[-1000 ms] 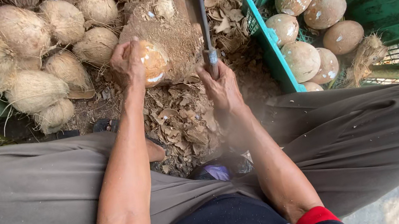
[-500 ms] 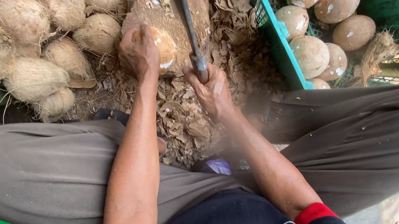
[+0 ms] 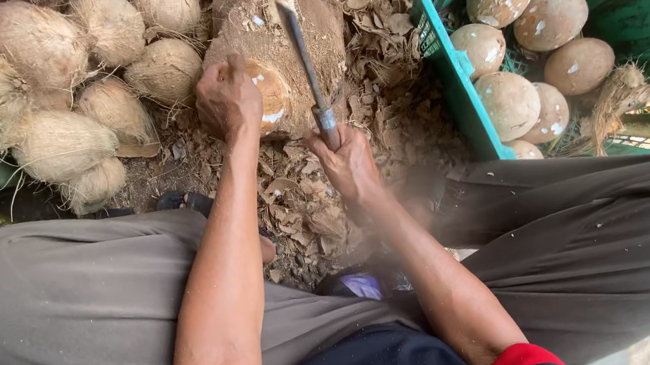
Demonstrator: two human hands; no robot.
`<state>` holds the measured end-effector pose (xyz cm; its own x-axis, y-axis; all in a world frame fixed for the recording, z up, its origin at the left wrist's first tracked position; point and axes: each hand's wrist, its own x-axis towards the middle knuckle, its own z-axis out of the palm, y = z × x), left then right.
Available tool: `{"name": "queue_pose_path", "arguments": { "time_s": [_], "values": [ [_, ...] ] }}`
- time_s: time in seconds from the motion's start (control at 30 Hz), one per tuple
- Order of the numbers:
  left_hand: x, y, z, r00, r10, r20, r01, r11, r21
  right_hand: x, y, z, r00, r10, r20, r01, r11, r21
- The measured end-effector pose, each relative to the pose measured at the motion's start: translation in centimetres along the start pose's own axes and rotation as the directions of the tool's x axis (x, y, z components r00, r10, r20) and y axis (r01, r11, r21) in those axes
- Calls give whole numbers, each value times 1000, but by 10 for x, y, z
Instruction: The person sits on the ground and uses a heavy blade to chop the fibrous husk off coconuts one at a time, rotating each coconut between strikes. Dehusked coconuts are placed into a green plastic crate beside them, while husked and unhusked piles surround the work area.
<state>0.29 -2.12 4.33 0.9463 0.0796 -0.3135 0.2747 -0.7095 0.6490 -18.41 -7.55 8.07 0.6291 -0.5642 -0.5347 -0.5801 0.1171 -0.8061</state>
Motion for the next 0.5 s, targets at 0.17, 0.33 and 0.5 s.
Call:
{"name": "queue_pose_path", "arguments": {
  "time_s": [0.17, 0.33, 0.5],
  "values": [
    [-3, 13, -8, 994, -85, 61, 88, 995, -39, -5, -18, 10, 986, 126, 113, -151, 956, 252],
    [-3, 15, -9, 998, -55, 14, 55, 997, -46, 0, -25, 1, 970, 237, 57, -232, 968, -93],
    [0, 12, -3, 998, -66, -3, 65, 995, -70, -3, -9, 10, 999, 43, 18, -45, 991, 125]
  ]
}}
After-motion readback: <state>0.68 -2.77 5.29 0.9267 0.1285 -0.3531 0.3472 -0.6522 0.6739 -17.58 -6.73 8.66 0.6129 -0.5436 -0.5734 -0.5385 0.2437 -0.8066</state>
